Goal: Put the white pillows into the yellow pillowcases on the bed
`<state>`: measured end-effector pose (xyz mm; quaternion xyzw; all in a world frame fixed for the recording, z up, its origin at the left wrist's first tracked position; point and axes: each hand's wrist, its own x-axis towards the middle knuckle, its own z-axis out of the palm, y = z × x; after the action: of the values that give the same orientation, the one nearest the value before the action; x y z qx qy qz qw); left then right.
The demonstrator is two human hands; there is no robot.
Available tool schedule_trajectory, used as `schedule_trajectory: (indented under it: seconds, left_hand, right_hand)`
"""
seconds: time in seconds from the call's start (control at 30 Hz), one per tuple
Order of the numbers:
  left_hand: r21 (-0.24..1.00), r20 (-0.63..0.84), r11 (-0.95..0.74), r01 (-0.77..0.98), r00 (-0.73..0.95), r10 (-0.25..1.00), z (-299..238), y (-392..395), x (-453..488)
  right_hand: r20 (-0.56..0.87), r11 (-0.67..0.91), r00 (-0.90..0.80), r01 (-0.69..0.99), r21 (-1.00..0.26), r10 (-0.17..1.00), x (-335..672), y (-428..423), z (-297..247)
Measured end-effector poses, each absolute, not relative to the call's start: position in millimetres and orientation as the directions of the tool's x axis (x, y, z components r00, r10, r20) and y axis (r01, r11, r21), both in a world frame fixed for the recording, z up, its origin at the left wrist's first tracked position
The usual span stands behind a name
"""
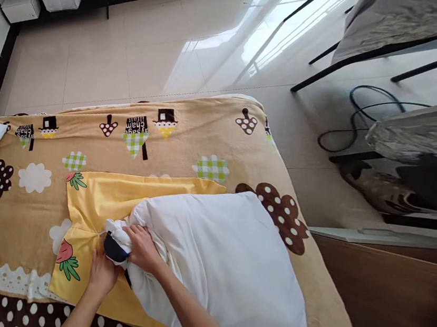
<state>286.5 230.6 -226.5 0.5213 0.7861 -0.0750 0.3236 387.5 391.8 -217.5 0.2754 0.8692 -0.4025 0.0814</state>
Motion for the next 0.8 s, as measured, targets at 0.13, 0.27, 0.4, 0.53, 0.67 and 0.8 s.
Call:
schedule_trajectory:
  seconds: [0.13, 0.27, 0.4, 0.53, 0.67, 0.8]
  left_hand:
    - [0.288, -0.619, 0.307, 0.907, -0.068, 0.782, -214, 252, 276]
    - [0.228, -0.716, 0.161, 0.960, 0.053, 0.696, -194, 244, 265]
    - [0.139, -0.645, 0.074, 0.988, 0.034, 0.763, -176, 243, 248]
    - [0.161, -0.591, -0.039, 0.986, 0.128, 0.797, -160, 265, 225]
    - [0.107, -0.504, -0.073, 0.992, 0.118, 0.856, -149, 273, 223]
    - [0.190, -0.414, -0.053, 0.980, 0.129, 0.901, -146, 252, 240]
  right_hand:
    - [-0.346, 0.525, -0.843, 0.530, -0.666, 0.411, 391, 393, -216]
    - [-0.336, 0.625, -0.827, 0.561, -0.542, 0.450, 382, 365, -219]
    - [-0.265, 0.730, -0.884, 0.467, -0.499, 0.384, 384, 340, -216]
    - [-0.177, 0.800, -0.963, 0.268, -0.536, 0.204, 394, 337, -210]
    - [-0.188, 0.815, -0.965, 0.256, -0.520, 0.184, 382, 350, -206]
    - [-0.261, 0.751, -0.899, 0.437, -0.495, 0.352, 350, 367, -211]
